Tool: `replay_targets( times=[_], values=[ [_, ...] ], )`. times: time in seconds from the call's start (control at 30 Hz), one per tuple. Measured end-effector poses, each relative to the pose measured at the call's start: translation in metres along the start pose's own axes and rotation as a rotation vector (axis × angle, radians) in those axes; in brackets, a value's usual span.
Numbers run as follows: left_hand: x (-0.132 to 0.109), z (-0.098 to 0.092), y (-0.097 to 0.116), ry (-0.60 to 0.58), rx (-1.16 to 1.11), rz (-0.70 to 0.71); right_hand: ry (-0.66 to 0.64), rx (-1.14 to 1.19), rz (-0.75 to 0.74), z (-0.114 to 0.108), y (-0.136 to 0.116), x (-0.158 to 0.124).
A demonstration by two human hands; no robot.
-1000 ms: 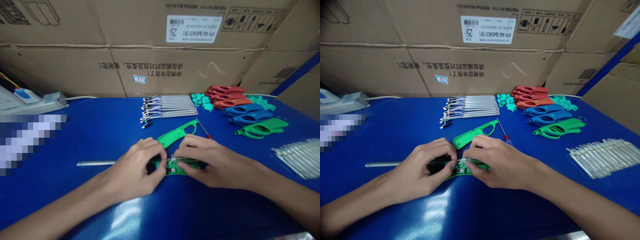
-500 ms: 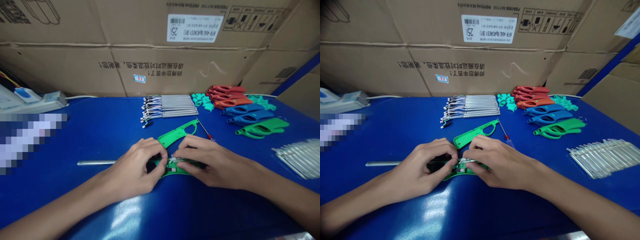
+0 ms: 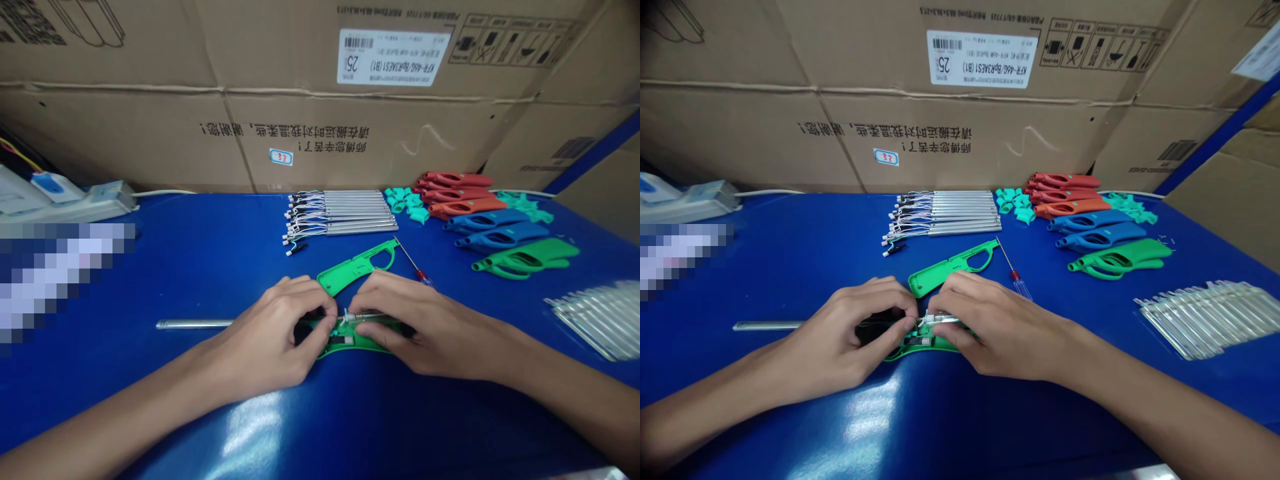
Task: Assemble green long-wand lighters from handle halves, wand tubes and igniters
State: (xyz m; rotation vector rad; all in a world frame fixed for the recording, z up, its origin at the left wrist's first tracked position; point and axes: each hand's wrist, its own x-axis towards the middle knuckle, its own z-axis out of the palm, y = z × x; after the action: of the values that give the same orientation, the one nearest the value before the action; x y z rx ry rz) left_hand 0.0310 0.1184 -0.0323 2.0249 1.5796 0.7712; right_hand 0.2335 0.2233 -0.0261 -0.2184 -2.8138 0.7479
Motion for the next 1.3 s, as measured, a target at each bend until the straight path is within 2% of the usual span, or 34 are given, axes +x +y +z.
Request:
replay_targets(
  times=[0.9, 1.3],
  values=[
    [-0.001, 0.003, -0.002, 0.004, 0.019, 0.018, 0.021, 0.059, -0.030, 0.008, 0.004, 0.001],
    [-0.002, 0.005, -0.003, 0.035, 0.004, 0.012, 0.141, 0.049, -0.096, 0.014, 0.003, 0.003]
  ],
)
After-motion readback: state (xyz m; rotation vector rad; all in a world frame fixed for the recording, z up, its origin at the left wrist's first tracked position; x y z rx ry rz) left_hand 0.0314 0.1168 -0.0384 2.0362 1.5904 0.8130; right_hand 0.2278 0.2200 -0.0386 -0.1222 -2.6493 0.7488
